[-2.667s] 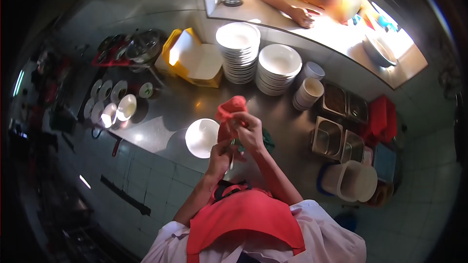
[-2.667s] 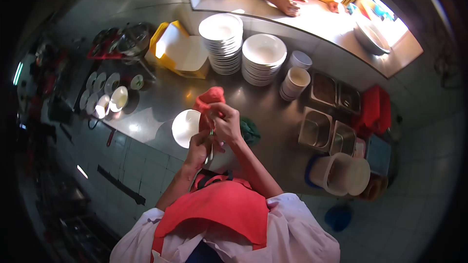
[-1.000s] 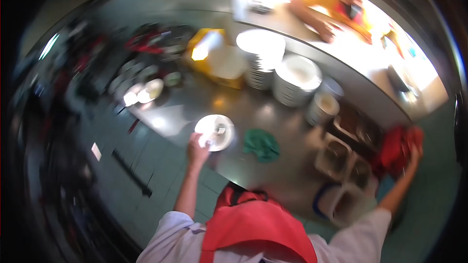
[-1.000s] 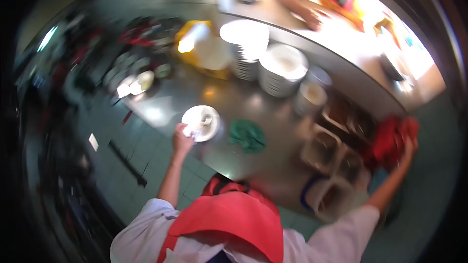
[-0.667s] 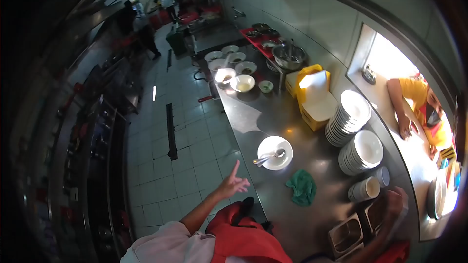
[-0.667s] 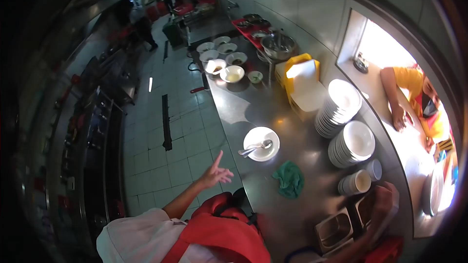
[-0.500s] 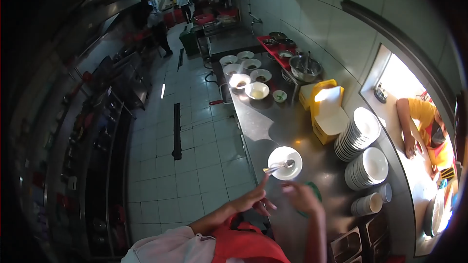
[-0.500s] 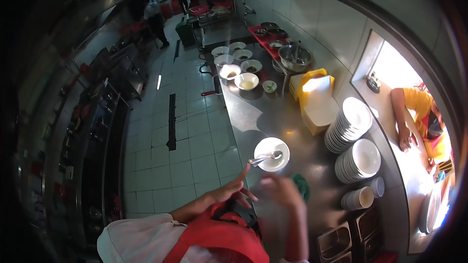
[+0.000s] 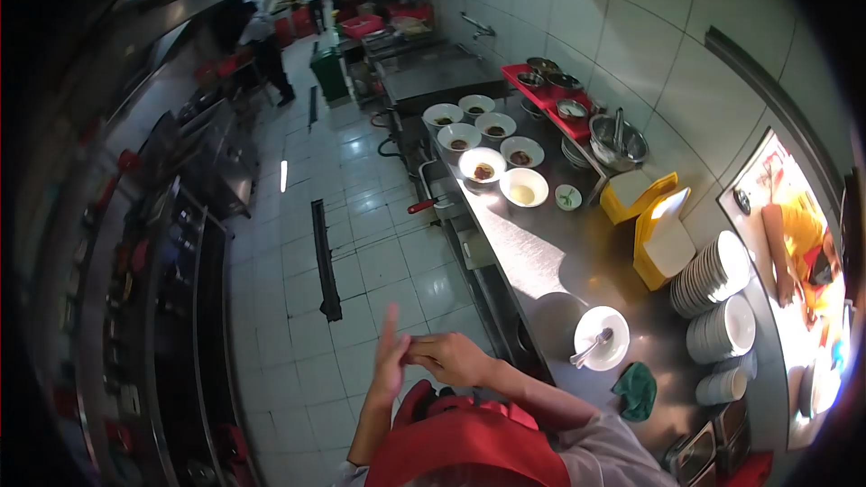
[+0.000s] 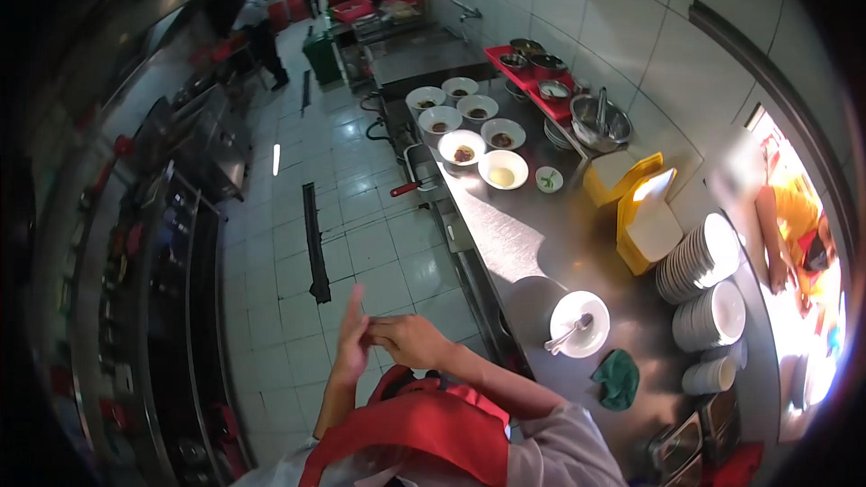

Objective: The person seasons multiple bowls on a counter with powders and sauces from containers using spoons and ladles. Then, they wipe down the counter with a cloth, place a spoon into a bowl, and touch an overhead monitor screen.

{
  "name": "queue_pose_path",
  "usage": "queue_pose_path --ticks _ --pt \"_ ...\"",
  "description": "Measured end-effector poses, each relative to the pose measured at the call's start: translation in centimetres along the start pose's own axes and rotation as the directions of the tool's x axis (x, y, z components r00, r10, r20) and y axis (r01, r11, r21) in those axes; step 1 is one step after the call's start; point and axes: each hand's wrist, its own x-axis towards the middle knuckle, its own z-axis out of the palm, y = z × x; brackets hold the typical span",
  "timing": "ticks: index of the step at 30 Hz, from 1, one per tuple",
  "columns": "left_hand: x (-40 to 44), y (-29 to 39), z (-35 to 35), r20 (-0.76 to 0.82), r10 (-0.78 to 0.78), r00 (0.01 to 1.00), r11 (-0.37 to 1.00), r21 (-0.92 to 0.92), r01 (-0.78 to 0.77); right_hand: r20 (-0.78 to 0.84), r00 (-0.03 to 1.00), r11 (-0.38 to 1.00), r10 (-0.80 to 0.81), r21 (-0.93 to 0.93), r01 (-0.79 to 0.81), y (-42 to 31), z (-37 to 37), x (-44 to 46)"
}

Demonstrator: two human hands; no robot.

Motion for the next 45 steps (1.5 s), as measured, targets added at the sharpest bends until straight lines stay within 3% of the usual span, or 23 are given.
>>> queue_pose_path --ticks 2,4,6,7,9,11,12,14,18,22,24,25,27,30,32,33,35,37,39,41,43,44,45 --pt "2.1 3.0 -2.9 -0.117 0.208 0.971 0.97 0.151 -0.189 -0.186 0.967 0.969 -0.173 0.142 0.2 -0.3 0.6 4.7" --pt "5.5 4.7 -5.9 -0.082 0.322 0.943 0.92 0.262 -0.291 -0.129 0.981 0.811 0.148 0.583 -0.046 0.0 2.1 8.8" --pt "9.0 4.1 -8.9 -0.01 0.349 0.937 0.913 0.23 -0.338 -0.155 0.965 0.732 0.211 0.68 -0.051 2.0 5.2 12.7" --pt "11.3 3.6 -9.7 -0.019 0.337 0.941 0.933 0.142 -0.331 -0.242 0.955 0.827 0.171 0.562 -0.006 1.8 5.2 13.8" --pt "13.5 5.1 -10.5 -0.089 0.105 0.99 0.978 0.191 -0.087 -0.34 0.929 0.908 0.145 0.42 0.012 2.9 4.0 16.3" --pt "17.3 1.9 -15.0 0.063 0.158 0.985 0.953 0.252 -0.169 -0.086 0.95 0.849 0.301 0.478 -0.226 5.7 3.6 19.0" --pt "19.5 1.8 -15.4 0.173 0.222 0.96 0.917 0.298 -0.266 -0.099 0.945 0.848 0.311 0.478 -0.229 6.9 2.8 20.1" --pt "23.4 3.4 -13.7 0.249 0.168 0.954 0.93 0.281 -0.238 -0.088 0.909 0.679 0.407 0.695 -0.236 9.2 0.7 21.9" --pt "33.3 5.0 -13.2 0.454 0.055 0.889 0.929 0.304 -0.212 -0.122 0.894 0.651 0.432 0.728 -0.215 16.0 -3.3 27.0" --pt "45.7 3.2 -16.4 0.654 -0.069 0.753 0.944 0.288 -0.163 -0.144 0.851 0.59 0.505 0.777 -0.219 18.7 -7.0 33.5" --pt "51.4 0.0 -14.8 0.761 -0.155 0.63 0.978 0.206 -0.009 -0.342 0.868 0.797 0.361 0.596 -0.097 20.5 -7.3 37.2" --pt "53.7 -1.9 -13.0 0.814 -0.189 0.549 0.982 0.173 0.081 -0.602 0.762 0.968 0.238 0.216 -0.131 21.0 -7.4 38.8" --pt "57.4 -4.4 -10.4 0.89 -0.25 0.381 0.956 0.164 0.244 -0.598 0.684 0.886 0.418 0.436 -0.16 20.8 -8.8 41.4" --pt "62.7 -6.4 -10.0 0.926 -0.351 0.139 0.861 0.261 0.436 -0.739 0.531 0.91 0.414 0.354 -0.216 19.7 -10.7 43.2" --pt "65.7 -7.5 -11.7 0.909 -0.416 -0.014 0.766 0.359 0.534 -0.862 0.382 0.896 0.334 0.165 -0.411 20.2 -9.7 45.3" --pt "66.9 -7.7 -13.1 0.889 -0.45 -0.082 0.708 0.411 0.575 -0.874 0.352 0.89 0.336 0.173 -0.421 21.2 -8.5 46.9" --pt "69.7 -7.6 -15.2 0.84 -0.498 -0.215 0.587 0.509 0.63 -0.931 0.341 0.832 0.131 -0.083 -0.548 25.0 -5.2 51.0" --pt "72.0 -6.8 -16.2 0.784 -0.524 -0.332 0.46 0.589 0.665 -0.946 0.266 0.732 0.186 -0.048 -0.679 27.9 -2.9 54.8" --pt "71.5 -1.6 -17.7 0.772 -0.517 -0.369 0.386 0.596 0.704 -0.918 0.379 0.673 0.116 -0.208 -0.709 26.3 -2.5 56.7" --pt "71.8 -0.4 -18.4 0.769 -0.51 -0.386 0.402 0.61 0.683 -0.929 0.325 0.765 0.178 -0.078 -0.639 27.5 -1.0 58.7" --pt "72.7 1.7 -20.8 0.753 -0.531 -0.389 0.432 0.635 0.64 -0.878 0.376 0.779 0.296 -0.007 -0.628 29.0 0.8 60.6" --pt "72.9 2.5 -21.5 0.751 -0.536 -0.385 0.452 0.641 0.621 -0.902 0.209 0.662 0.378 0.106 -0.742 28.6 1.1 62.3" --pt "72.8 3.3 -21.8 0.755 -0.533 -0.381 0.475 0.64 0.604 -0.901 0.216 0.665 0.377 0.101 -0.74 28.1 0.9 62.3"
